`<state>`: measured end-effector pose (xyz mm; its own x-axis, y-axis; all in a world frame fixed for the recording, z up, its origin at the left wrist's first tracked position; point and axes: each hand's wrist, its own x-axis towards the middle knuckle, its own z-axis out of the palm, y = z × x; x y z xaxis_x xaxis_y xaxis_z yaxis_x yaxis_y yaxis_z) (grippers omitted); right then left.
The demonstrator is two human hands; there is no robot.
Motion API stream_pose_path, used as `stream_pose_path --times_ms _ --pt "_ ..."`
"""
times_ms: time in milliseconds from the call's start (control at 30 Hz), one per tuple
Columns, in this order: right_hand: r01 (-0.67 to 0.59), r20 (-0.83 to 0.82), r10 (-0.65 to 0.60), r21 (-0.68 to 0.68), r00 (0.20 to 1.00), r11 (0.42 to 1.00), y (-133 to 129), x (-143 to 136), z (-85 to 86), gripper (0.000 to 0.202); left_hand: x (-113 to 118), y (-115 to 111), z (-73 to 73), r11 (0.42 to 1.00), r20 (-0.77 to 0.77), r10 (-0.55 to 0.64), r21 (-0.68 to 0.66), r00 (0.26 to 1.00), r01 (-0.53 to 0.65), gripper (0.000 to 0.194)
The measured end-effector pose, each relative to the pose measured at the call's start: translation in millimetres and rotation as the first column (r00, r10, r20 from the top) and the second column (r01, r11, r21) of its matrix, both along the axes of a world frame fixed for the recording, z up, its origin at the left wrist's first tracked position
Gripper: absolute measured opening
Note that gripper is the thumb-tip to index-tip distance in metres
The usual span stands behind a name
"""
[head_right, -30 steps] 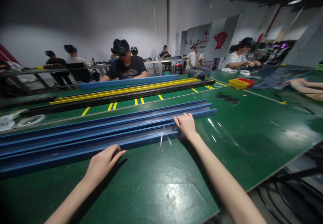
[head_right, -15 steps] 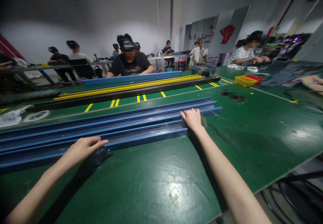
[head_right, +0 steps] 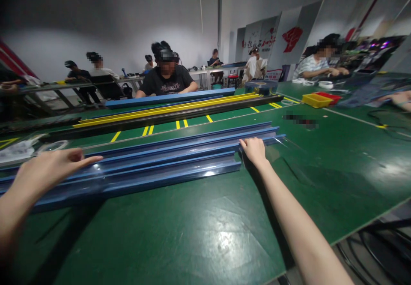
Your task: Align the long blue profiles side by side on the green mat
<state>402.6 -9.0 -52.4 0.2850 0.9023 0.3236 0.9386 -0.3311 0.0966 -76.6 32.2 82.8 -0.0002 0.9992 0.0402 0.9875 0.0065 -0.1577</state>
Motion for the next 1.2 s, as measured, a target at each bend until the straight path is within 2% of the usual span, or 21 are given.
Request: stream_pose_path --times_ms 67,133,233,333,400,500,533,633,700,767,867,967,1033,1133,1200 --pt "-0.004 0.001 0.004 -0.011 1.0 1.0 1.7 -1.3 -1.1 0.053 -6.8 3.9 0.0 0.998 -0.086 -0.025 0.063 0.996 0.03 0.055" --pt "-0.013 0.011 0.013 -0.017 1.0 1.0 3.4 -2.8 -1.5 0.054 -16.5 9.1 -8.7 0.99 -0.166 -0.067 0.109 0.984 0.086 0.056" --pt "-0.009 0.026 0.01 -0.014 1.0 1.0 5.3 -5.3 -1.9 0.052 -33.9 16.6 -34.9 0.964 -0.26 -0.163 0.164 0.952 0.21 0.051" --pt "0.005 0.022 -0.005 0.001 1.0 1.0 5.9 -9.3 -3.4 0.051 -44.2 19.7 -66.5 0.954 -0.299 -0.147 0.21 0.943 0.215 0.04" --pt "0.015 0.017 -0.015 0.023 1.0 1.0 6.6 -14.2 -5.0 0.049 -40.3 18.0 -83.1 0.949 -0.246 -0.19 0.201 0.95 0.242 0.035" --pt "0.034 -0.001 -0.034 0.059 0.999 0.998 9.7 -25.6 -5.6 0.046 -14.7 10.9 -96.2 0.919 -0.101 -0.287 0.251 0.952 0.304 0.032" --pt "0.041 -0.009 -0.04 0.07 0.999 0.997 11.3 -30.3 -5.0 0.046 -1.7 7.6 -98.1 0.903 -0.041 -0.356 0.242 0.933 0.355 0.032" --pt "0.038 -0.017 -0.036 0.097 0.999 0.995 16.3 -44.9 -1.0 0.043 44.8 -3.4 -102.1 0.832 0.079 -0.53 0.241 0.844 0.5 0.031" --pt "0.008 -0.008 -0.008 0.108 1.0 0.994 19.1 -52.8 2.0 0.042 76.7 -10.5 -106.8 0.761 0.145 -0.64 0.249 0.754 0.599 0.033" --pt "-0.017 -0.004 0.018 0.118 1.0 0.993 20.9 -56.6 3.9 0.042 104.6 -16.4 -114.0 0.709 0.185 -0.703 0.253 0.687 0.658 0.035" --pt "-0.025 -0.018 0.028 0.152 0.999 0.988 21.1 -52.8 4.1 0.041 133.2 -21.9 -127.7 0.667 0.188 -0.745 0.232 0.64 0.708 0.041" --pt "-0.069 -0.041 0.082 0.253 0.996 0.965 15.9 -43.0 3.6 0.04 144.2 -23.5 -140.5 0.676 0.155 -0.736 0.211 0.659 0.706 0.044" --pt "-0.124 -0.047 0.151 0.363 0.987 0.923 8.3 -39.5 4.0 0.036 144.3 -23.5 -146.2 0.681 0.133 -0.731 0.221 0.67 0.698 0.043" --pt "-0.225 -0.025 0.27 0.481 0.963 0.847 -8.3 -44.7 4.8 0.031 140.0 -23.3 -148.3 0.68 0.118 -0.728 0.242 0.675 0.692 0.043" --pt "-0.304 -0.015 0.356 0.49 0.934 0.817 -19.6 -53.8 4.2 0.028 136.9 -23.3 -145.9 0.687 0.124 -0.722 0.242 0.681 0.685 0.042"
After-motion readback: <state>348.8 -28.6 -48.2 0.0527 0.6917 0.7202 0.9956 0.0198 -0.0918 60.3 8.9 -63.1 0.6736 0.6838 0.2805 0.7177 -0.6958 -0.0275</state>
